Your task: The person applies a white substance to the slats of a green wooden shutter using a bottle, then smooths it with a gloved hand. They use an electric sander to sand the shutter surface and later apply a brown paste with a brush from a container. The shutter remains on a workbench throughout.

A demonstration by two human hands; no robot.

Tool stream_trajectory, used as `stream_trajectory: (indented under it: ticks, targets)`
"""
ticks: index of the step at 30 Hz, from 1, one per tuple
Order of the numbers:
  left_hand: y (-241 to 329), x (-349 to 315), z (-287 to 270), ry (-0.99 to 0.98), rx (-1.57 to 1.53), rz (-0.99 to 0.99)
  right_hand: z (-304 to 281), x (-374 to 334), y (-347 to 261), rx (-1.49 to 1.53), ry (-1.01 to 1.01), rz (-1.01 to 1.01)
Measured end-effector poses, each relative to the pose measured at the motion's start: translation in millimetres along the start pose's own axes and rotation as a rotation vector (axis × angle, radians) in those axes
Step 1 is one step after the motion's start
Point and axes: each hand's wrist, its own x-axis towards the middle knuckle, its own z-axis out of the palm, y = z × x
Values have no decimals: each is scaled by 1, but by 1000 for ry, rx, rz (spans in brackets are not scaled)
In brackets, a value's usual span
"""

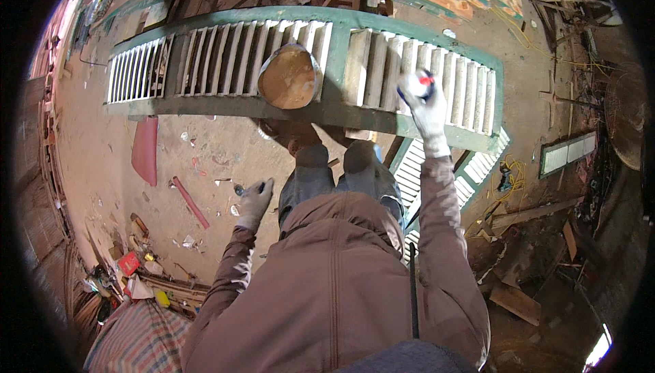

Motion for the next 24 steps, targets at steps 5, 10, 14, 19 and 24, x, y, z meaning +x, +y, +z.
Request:
stream_trajectory:
  ticks: [5,10,14,19,24]
  targets:
    - [-51,-20,-3,81,-93,-225,23,129,32,-153,127,-128]
    - [-56,-71,26,176,-194,-693,-6,196,72,-318,78,42]
    - [-41,-110,68,78,-109,-685,-84,215,141,-347,-22,-89]
    - [-49,-128,93,-33,141,-424,-200,257,148,-818,208,325]
    - [-86,-119,132,-116,338,-235,-242,257,154,-654,426,96]
